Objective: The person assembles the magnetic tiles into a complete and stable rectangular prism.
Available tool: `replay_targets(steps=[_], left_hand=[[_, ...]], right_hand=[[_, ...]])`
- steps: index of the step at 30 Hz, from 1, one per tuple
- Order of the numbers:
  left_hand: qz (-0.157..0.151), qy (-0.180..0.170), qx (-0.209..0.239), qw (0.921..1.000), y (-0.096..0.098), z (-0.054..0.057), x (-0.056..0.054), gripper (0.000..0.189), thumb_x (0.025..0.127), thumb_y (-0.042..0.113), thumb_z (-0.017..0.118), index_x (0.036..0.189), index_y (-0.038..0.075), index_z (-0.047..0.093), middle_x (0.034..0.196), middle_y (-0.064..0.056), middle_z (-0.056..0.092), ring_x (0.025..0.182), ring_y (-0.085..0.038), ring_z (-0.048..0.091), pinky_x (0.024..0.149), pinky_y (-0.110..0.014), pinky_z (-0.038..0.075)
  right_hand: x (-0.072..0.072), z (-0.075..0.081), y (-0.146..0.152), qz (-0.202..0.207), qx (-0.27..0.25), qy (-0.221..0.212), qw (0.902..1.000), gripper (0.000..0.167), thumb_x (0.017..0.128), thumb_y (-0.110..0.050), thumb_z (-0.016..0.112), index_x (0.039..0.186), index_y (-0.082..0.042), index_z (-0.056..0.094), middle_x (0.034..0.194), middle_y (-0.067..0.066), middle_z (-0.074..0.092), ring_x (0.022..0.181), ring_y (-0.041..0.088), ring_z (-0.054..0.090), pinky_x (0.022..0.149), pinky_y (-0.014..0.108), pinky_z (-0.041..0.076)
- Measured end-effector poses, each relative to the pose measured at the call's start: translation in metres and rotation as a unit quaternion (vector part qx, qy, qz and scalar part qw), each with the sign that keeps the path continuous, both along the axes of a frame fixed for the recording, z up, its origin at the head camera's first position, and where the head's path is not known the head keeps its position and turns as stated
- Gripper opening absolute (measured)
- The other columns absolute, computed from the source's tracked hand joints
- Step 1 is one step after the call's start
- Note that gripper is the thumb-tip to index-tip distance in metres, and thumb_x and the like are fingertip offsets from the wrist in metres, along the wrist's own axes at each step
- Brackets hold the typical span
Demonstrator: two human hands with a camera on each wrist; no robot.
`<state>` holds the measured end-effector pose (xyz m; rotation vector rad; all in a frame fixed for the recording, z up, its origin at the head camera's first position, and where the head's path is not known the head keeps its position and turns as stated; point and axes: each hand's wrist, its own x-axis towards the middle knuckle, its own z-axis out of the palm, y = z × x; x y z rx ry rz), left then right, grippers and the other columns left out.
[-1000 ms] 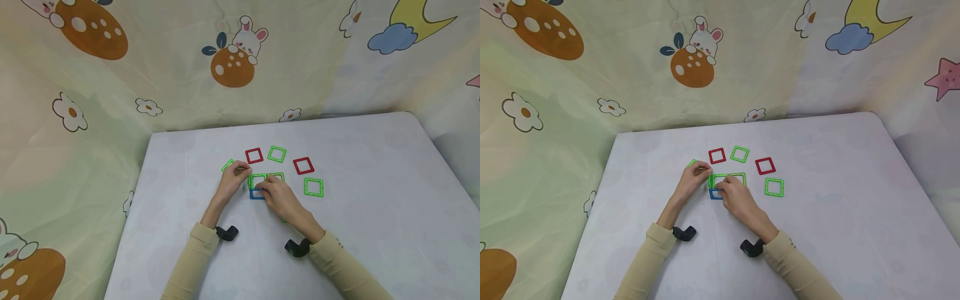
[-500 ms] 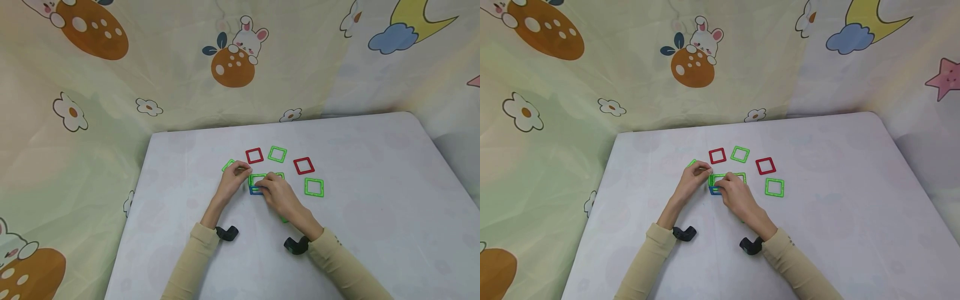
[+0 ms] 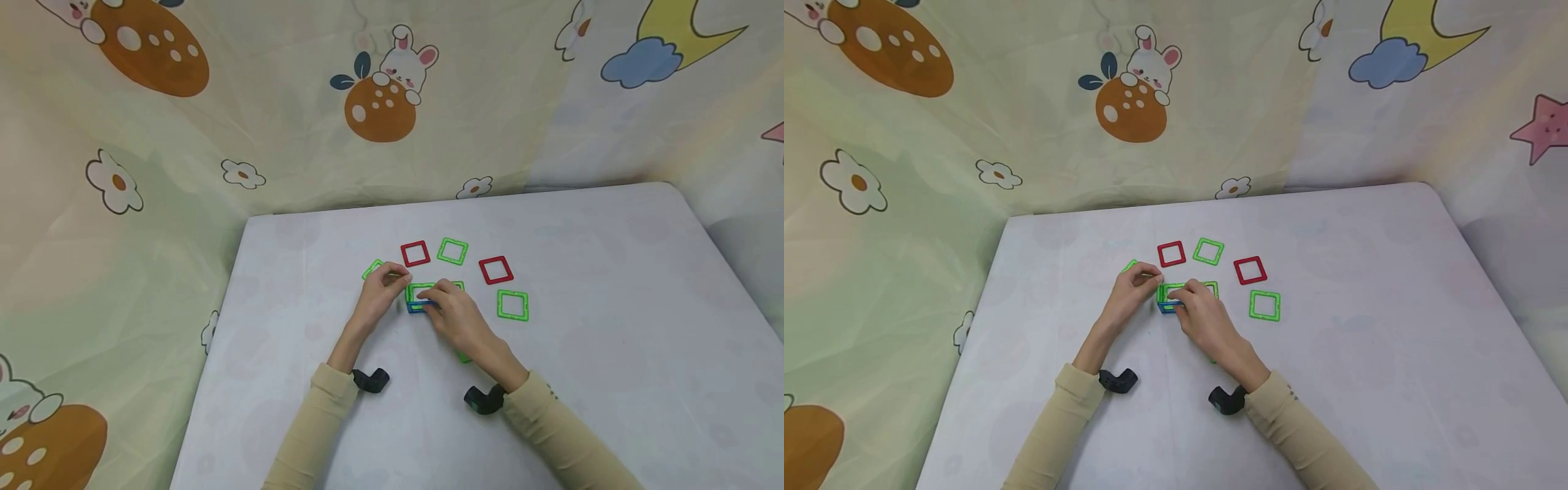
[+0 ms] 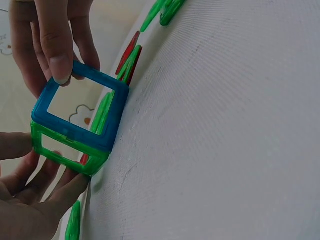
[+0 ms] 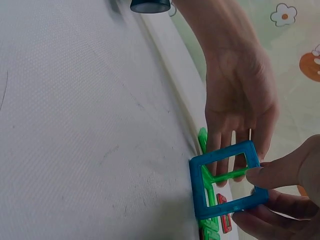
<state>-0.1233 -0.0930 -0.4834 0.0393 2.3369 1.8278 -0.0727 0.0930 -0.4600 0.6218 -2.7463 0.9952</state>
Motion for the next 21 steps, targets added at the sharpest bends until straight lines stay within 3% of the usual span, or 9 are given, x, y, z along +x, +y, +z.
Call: replay_targets(steps=[6, 13, 21], left_hand=[[-0.002, 0.002, 0.002, 1.0000, 0.001, 0.000, -0.001, 0.018, 0.099, 0.020, 0.069, 0.113, 0.008, 0.068, 0.118, -0.007, 0.067, 0.110, -0.023, 0.066, 0.092, -0.034, 0.050], [-0.001, -0.005, 0.001, 1.0000, 0.001, -0.001, -0.002, 0.019, 0.100, 0.022, 0.069, 0.113, 0.009, 0.068, 0.119, -0.006, 0.066, 0.112, -0.023, 0.066, 0.095, -0.036, 0.051], [0.007, -0.013, 0.015, 0.9998, 0.000, -0.001, 0.001, 0.020, 0.100, 0.021, 0.068, 0.115, 0.008, 0.068, 0.119, -0.006, 0.066, 0.113, -0.023, 0.064, 0.098, -0.038, 0.050]], right_hand=[[0.000, -0.001, 0.008, -0.001, -0.011, -0.009, 0.9999, 0.027, 0.085, 0.002, 0.081, 0.111, -0.003, 0.075, 0.105, 0.009, 0.069, 0.091, 0.022, 0.069, 0.079, 0.036, 0.059], [0.006, -0.002, 0.021, -0.015, -0.007, -0.049, 0.9987, 0.032, 0.087, -0.001, 0.079, 0.118, -0.002, 0.073, 0.115, 0.010, 0.070, 0.103, 0.024, 0.069, 0.088, 0.039, 0.060], [0.017, -0.002, 0.038, 0.001, 0.006, -0.084, 0.9964, 0.029, 0.087, 0.000, 0.078, 0.116, -0.004, 0.074, 0.113, 0.009, 0.069, 0.105, 0.025, 0.067, 0.090, 0.042, 0.058]])
